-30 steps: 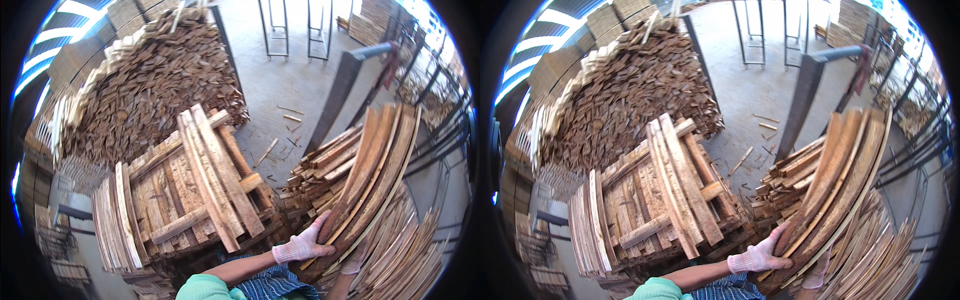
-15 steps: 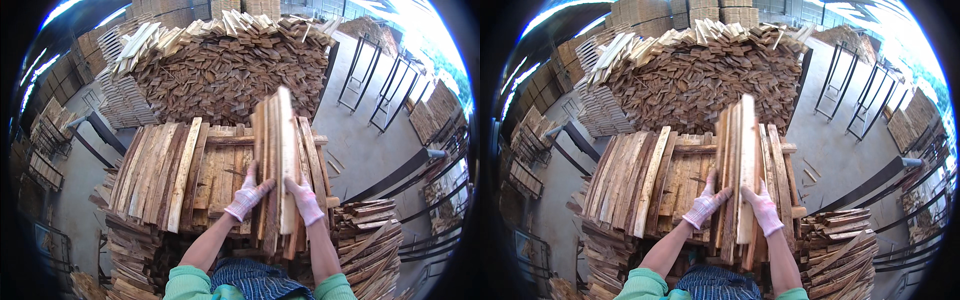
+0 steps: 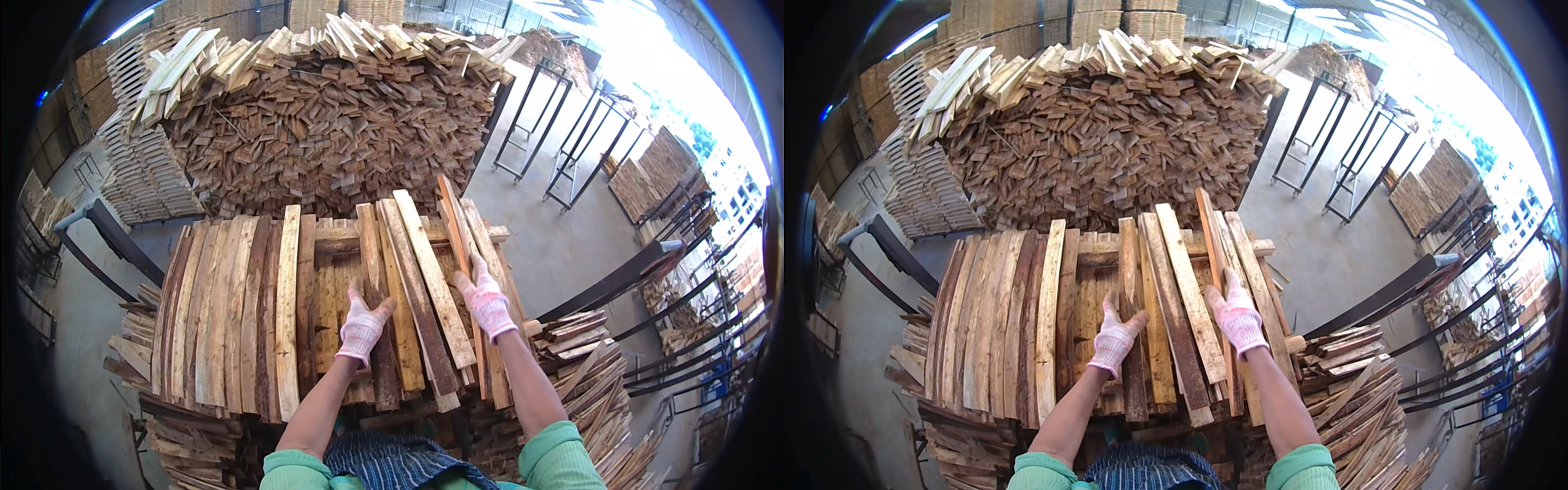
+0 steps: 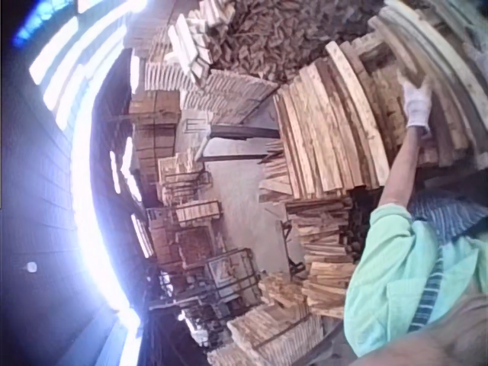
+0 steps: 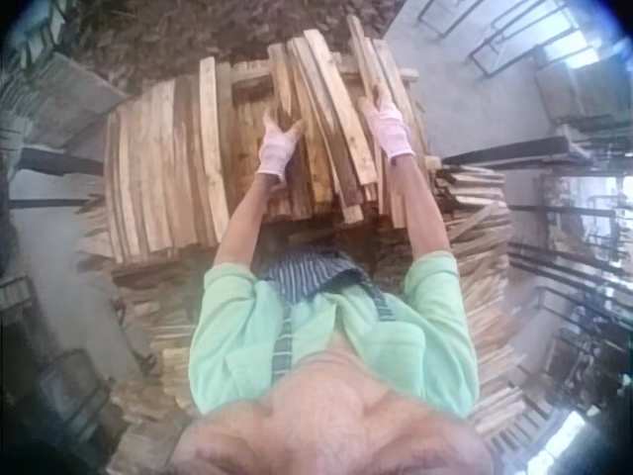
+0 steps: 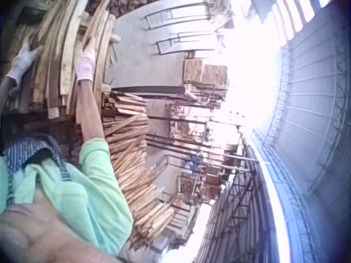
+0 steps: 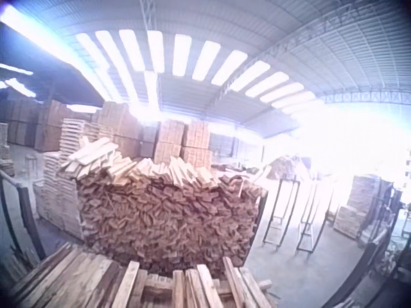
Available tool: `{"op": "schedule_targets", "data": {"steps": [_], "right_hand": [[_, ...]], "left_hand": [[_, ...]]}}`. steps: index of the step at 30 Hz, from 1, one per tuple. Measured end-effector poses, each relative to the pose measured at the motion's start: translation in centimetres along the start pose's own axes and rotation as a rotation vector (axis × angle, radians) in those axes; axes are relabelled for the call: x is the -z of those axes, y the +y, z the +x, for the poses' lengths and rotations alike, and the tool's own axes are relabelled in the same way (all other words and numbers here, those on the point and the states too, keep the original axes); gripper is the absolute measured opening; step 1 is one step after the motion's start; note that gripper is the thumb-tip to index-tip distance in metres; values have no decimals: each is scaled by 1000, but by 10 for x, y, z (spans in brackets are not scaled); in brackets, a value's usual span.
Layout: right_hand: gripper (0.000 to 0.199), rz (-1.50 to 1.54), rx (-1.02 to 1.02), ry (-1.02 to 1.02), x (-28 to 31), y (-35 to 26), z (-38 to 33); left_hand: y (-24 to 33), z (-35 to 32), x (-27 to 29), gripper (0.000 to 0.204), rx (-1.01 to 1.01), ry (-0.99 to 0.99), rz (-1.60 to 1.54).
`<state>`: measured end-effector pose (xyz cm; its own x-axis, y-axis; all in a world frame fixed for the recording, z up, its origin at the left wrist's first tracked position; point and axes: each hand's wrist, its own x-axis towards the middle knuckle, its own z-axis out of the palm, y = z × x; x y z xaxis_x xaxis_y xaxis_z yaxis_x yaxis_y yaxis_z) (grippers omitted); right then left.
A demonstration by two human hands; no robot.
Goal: The person stacks wooden planks by hand onto a large pile, aligning individual pieces to form a neat stack.
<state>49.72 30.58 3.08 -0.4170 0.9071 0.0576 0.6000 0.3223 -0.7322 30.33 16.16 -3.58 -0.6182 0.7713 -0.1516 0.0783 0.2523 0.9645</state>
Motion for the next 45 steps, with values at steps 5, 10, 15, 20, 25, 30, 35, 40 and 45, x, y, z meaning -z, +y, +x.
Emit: {"op": "schedule_targets", "data": {"steps": [5,10,15,20,25,30,35,40,45], "right_hand": [[71,-471,-100,-235,-46,-113,-21],[63,-798,75,-163,-117,-75,-22],[69,-762,-40,-217,-103,-67,-12],[84,-386,-205,-345,-77,-59,2],[79,-137,13,-199,-56,-22,14],[83,43,205,-310,-96,-121,-18],[81,-436,-71,-232,-235,-113,-26],[73,-315,-90,-302,-247,-116,-34],[54,-142,-34,-162,-271,-133,-59]], "left_hand": [[13,-13,55,100,43,70,3],[-53,-17,109,84,-189,398,1392],[-40,-13,112,85,87,267,1285],[-28,-5,111,85,151,225,1274],[-36,-2,109,70,3,284,1328],[-13,-20,155,46,-143,130,1173],[-41,-14,194,42,-548,8,1191],[-60,-19,208,42,-598,51,1100],[-62,-15,208,55,-600,74,1003]]}}
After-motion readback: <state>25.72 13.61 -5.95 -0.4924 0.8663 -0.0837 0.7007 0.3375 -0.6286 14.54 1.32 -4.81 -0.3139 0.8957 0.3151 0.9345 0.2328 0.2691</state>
